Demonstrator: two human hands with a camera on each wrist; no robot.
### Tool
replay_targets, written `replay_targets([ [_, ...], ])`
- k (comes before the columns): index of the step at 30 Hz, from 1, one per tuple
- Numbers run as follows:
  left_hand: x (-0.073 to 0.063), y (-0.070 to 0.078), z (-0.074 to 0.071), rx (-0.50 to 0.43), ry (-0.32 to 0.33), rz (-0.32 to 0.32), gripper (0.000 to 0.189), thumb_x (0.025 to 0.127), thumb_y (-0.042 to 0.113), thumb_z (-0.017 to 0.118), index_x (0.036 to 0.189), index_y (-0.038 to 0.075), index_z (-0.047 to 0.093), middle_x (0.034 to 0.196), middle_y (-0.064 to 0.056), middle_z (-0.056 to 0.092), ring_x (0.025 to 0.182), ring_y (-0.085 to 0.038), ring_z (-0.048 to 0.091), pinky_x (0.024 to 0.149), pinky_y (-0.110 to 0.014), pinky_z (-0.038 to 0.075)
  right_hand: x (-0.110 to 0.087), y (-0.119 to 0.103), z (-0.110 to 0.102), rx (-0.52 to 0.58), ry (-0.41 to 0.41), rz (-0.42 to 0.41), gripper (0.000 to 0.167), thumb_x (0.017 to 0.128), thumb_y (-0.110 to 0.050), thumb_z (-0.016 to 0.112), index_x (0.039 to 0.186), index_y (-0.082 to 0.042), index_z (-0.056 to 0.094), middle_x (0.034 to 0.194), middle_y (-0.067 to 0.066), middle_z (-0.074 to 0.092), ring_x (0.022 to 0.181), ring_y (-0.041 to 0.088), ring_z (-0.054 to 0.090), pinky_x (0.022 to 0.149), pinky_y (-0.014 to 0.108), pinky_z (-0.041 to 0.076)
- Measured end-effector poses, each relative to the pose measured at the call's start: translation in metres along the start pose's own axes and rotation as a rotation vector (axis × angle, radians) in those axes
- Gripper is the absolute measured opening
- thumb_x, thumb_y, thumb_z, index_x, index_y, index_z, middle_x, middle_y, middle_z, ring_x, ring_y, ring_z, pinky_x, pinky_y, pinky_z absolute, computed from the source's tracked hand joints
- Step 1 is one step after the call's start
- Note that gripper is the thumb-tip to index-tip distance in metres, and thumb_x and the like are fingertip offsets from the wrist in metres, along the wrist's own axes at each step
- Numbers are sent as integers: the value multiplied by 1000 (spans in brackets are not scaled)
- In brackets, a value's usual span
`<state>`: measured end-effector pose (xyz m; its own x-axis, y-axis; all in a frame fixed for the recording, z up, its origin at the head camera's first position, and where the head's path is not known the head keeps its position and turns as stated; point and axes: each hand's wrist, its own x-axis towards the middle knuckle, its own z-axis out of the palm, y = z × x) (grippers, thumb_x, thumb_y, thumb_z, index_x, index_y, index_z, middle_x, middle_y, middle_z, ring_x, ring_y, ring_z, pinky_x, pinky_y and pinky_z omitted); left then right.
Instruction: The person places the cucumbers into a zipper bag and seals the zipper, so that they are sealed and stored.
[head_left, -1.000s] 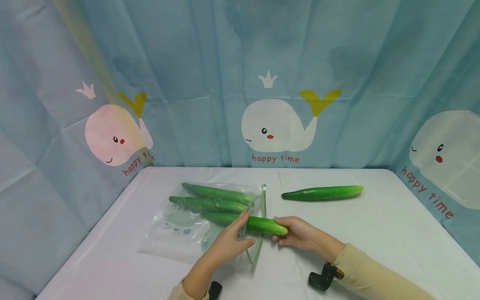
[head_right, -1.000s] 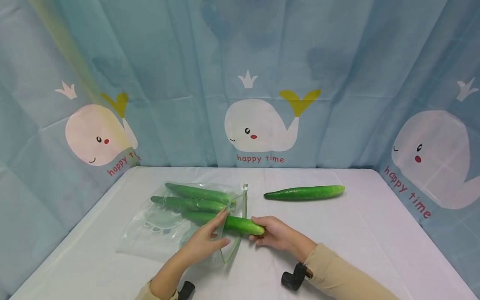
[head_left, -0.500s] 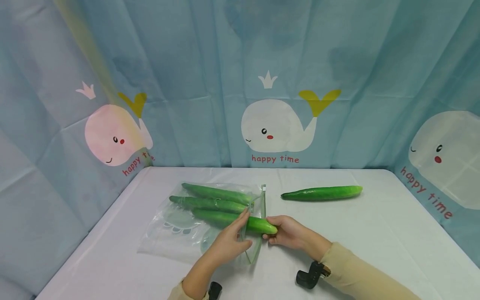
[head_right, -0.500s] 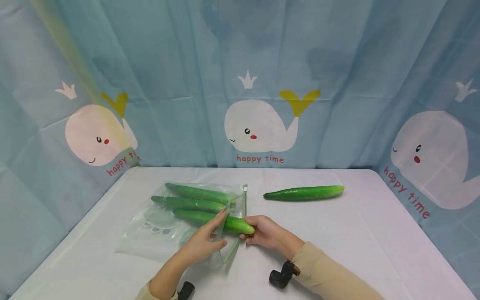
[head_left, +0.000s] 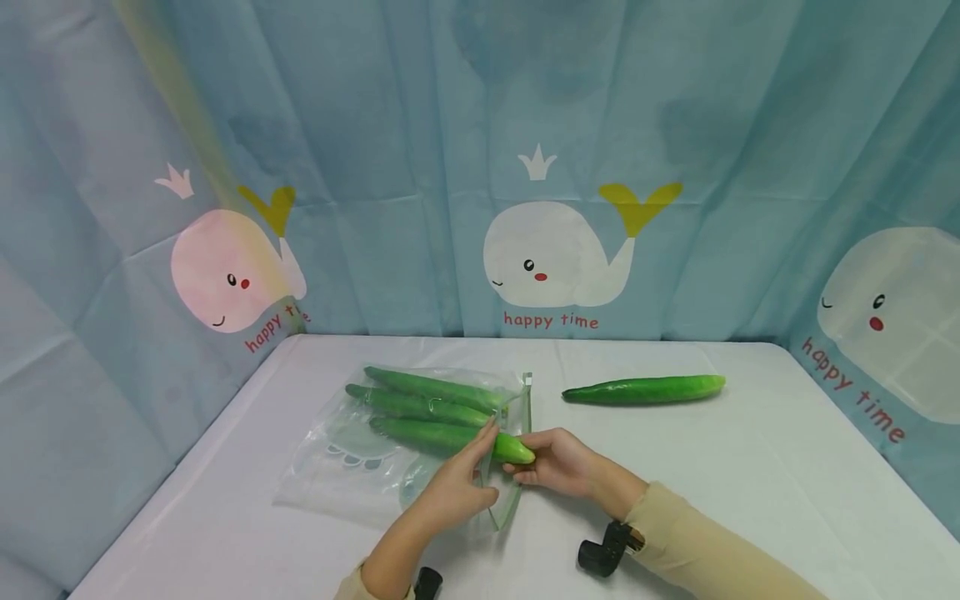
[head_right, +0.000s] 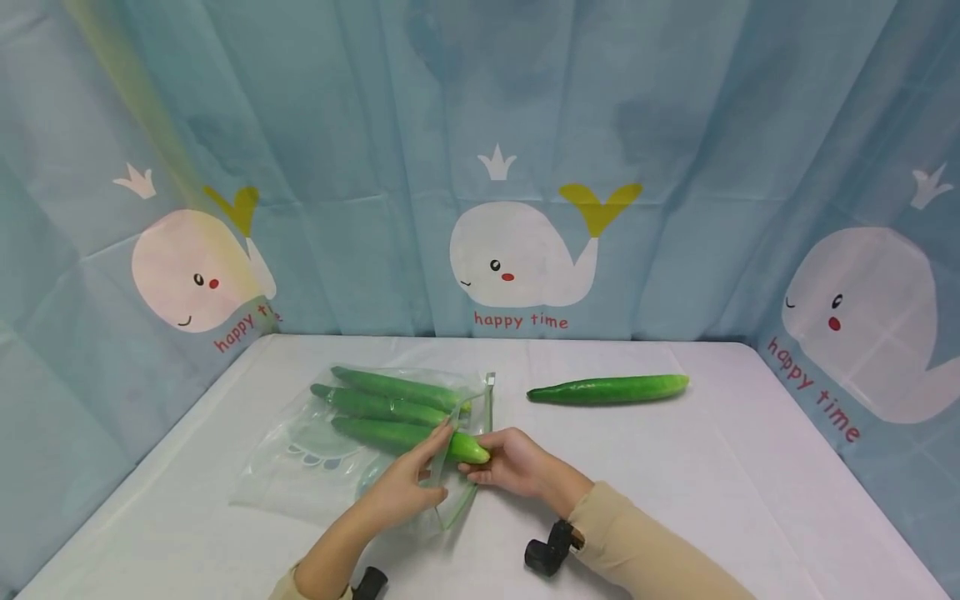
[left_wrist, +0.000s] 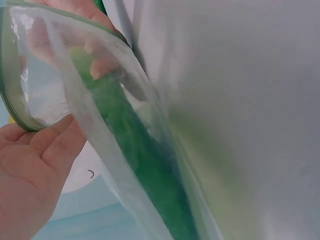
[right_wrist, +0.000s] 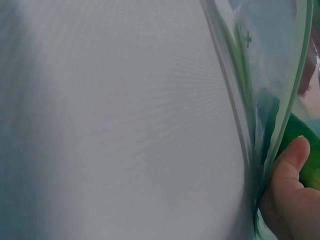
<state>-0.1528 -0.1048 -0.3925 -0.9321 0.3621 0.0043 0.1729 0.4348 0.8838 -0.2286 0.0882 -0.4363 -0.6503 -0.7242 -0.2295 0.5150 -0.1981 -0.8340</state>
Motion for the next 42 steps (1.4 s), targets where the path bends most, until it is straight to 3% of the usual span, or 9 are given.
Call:
replay_targets([
  [7,-1,2,-1,-8,5,28,87,71,-8,59,151,-2,26,160,-15,15,141,-42,24,106,-55,37,2,1,4,-7,20,-20,51,100,-4,31,143,20,19,122,19,52,101,19,62,94,30,50],
  [15,-2,1,-1,-25,12,26,84,75,-5,62,151,-1,26,160,-16,15,139,-44,26,105,-55,37,14,7,12,-203,290,-22,38,102,-8,48,127,20,47,89,11,67,80,15,69,79,29,57],
  [19,-1,1,-1,-33,13,34,83,76,-5,61,151,-2,26,160,-16,15,140,-43,23,106,-56,36,20,8,15,-239,346,-16,37,101,-10,50,125,19,50,86,9,65,75,13,66,76,27,58],
  [36,0,-1,-1,-45,2,23,86,72,-9,54,152,-1,24,160,-15,14,139,-45,25,106,-58,34,20,4,20,-310,273,-12,49,97,2,49,140,20,33,106,19,67,96,26,67,87,39,55],
  [42,-3,-2,0,20,52,-16,81,76,-2,58,152,3,30,160,-11,19,141,-45,22,106,-66,28,11,3,13,-307,265,-33,52,96,-1,54,139,20,34,119,28,62,99,25,67,88,40,54],
])
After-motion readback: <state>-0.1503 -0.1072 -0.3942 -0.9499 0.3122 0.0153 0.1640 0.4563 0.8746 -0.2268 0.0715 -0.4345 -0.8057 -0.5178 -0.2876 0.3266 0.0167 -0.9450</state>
